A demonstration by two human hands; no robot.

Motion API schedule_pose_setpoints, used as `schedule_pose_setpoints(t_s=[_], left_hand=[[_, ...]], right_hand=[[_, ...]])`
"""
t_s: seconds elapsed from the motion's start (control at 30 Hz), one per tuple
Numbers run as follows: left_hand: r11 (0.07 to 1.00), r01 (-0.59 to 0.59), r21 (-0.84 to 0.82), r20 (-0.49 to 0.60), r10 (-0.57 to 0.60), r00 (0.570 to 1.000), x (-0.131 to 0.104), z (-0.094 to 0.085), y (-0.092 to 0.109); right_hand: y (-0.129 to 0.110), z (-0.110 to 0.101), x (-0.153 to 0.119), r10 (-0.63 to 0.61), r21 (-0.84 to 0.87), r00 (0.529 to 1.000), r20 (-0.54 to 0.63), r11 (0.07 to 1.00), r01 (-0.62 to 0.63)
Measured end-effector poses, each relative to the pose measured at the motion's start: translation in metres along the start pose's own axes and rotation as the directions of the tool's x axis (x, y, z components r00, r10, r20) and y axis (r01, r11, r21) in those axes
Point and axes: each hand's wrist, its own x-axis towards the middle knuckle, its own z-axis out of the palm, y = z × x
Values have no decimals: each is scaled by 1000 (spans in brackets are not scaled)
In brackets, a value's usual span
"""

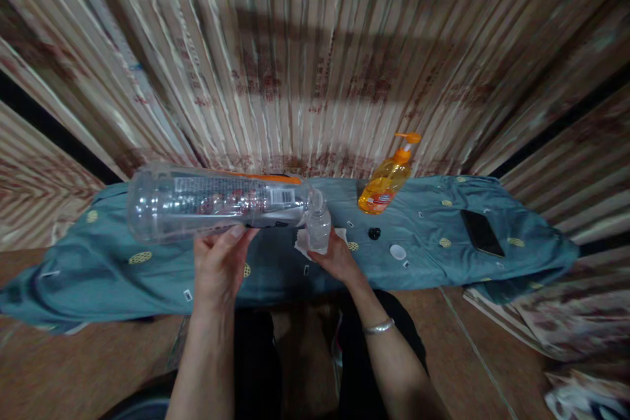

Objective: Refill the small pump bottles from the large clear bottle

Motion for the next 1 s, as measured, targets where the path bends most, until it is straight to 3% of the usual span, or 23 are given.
schedule_pose_setpoints(t_s=[0.53, 1.0], left_hand=[[1000, -19, 11, 51, 19, 999, -2, 2, 2], [1000, -8, 10, 28, 8, 1000, -1, 2, 1]], right_hand=[[2, 1, 0, -12, 15, 1000, -16, 1000, 13], [-1, 0, 0, -7, 17, 1000, -17, 1000, 7]])
